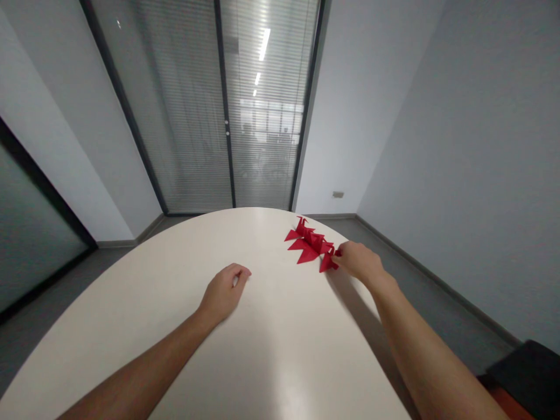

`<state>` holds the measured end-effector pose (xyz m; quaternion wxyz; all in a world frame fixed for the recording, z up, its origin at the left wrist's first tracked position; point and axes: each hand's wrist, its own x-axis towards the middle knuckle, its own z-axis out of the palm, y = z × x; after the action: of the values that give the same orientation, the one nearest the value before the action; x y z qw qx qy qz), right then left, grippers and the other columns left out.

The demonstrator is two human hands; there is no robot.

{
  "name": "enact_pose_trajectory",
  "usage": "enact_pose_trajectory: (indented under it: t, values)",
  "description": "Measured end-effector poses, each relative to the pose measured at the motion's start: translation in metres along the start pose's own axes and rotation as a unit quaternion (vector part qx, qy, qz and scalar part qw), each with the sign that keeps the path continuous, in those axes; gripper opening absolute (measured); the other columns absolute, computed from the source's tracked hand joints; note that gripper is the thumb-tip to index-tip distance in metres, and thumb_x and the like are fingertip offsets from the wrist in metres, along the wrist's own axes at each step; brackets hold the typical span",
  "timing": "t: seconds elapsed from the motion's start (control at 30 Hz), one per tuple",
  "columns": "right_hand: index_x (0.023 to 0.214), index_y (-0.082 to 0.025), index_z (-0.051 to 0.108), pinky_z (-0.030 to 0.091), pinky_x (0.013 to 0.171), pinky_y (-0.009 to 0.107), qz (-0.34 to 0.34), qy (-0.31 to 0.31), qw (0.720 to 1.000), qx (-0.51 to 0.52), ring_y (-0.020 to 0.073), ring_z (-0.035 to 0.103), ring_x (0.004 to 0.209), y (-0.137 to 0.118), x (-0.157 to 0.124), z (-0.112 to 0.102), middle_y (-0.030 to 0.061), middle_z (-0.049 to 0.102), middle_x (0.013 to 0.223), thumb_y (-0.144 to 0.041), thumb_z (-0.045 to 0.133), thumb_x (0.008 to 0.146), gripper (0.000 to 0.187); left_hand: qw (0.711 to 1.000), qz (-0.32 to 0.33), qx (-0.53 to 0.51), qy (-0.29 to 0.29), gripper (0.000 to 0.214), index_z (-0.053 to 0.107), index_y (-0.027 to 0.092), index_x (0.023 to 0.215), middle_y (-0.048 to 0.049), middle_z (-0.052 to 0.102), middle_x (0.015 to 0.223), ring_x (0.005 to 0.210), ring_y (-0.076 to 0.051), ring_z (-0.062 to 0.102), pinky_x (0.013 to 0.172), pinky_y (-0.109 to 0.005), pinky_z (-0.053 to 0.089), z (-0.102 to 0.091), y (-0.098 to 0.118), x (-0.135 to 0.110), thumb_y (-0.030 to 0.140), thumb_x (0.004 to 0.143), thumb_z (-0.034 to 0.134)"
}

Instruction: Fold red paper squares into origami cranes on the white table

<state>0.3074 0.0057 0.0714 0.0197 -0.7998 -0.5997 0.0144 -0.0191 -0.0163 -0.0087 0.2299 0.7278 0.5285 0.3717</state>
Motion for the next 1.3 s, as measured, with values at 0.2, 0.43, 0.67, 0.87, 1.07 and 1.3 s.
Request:
enact_pose_trajectory:
  t: [0.2,0.43,0.67,0.87,1.07,1.3]
  values:
    - [0.096,-0.018,0.073,0.051,0.072,0.035,-0.002,0.005,1.000,0.004,0.0314,0.070,0.093,0.002,0.008,0.010,0.0165,0.073,0.101,-0.038,0.055,0.085,0.028,1.000,-0.004,0.004,-0.002,0.035,0.068,0.019,0.085,-0.0061,0.071,0.091,0.088,-0.022,0.063,0.082,-0.034,0.046,0.002,0.001,0.000,0.042,0.094,0.043]
    - [0.106,-0.020,0.071,0.051,0.074,0.038,-0.007,0.018,1.000,0.018,0.0334,0.069,0.097,0.001,0.008,0.011,0.0158,0.073,0.104,-0.051,0.056,0.086,0.040,1.000,-0.003,0.008,-0.001,0.036,0.068,0.019,0.085,-0.0063,0.071,0.090,0.087,-0.022,0.063,0.082,-0.034,0.046,0.000,0.003,0.000,0.041,0.094,0.042]
    - [0.110,-0.023,0.071,0.050,0.077,0.040,0.008,0.032,0.999,0.037,0.0342,0.069,0.100,0.001,0.004,0.006,0.0160,0.072,0.108,-0.060,0.057,0.084,0.047,1.000,0.003,0.012,0.000,0.035,0.068,0.019,0.085,-0.0063,0.071,0.091,0.087,-0.022,0.064,0.082,-0.034,0.047,-0.001,0.000,-0.001,0.040,0.095,0.043]
    - [0.097,-0.021,0.071,0.048,0.069,0.037,0.007,0.124,0.991,0.055,0.0327,0.069,0.087,-0.021,-0.009,-0.007,0.0141,0.073,0.090,-0.062,0.047,0.090,0.048,0.999,0.022,0.046,0.017,0.033,0.070,0.019,0.093,-0.0075,0.073,0.099,0.096,-0.023,0.065,0.090,-0.037,0.049,0.000,-0.007,0.000,0.038,0.096,0.044]
    - [0.106,-0.021,0.065,0.048,0.075,0.031,-0.210,0.171,0.947,0.169,0.0231,0.068,0.093,-0.072,-0.040,0.017,0.0086,0.073,0.102,-0.043,0.046,0.098,0.030,0.977,0.088,0.194,-0.003,0.039,0.066,0.015,0.124,-0.0127,0.063,0.135,0.127,-0.028,0.055,0.112,-0.044,0.040,0.006,-0.016,-0.005,0.033,0.092,0.052]
    - [0.150,-0.013,0.038,0.028,0.118,0.049,-0.433,0.011,0.886,0.166,0.0308,0.036,0.144,-0.105,-0.062,0.067,0.0176,0.041,0.154,-0.048,0.045,0.099,0.062,0.944,0.049,0.323,-0.049,0.053,0.052,0.018,0.143,-0.0145,0.043,0.154,0.144,-0.036,0.036,0.117,-0.054,0.029,0.001,-0.009,-0.012,0.041,0.096,0.046]
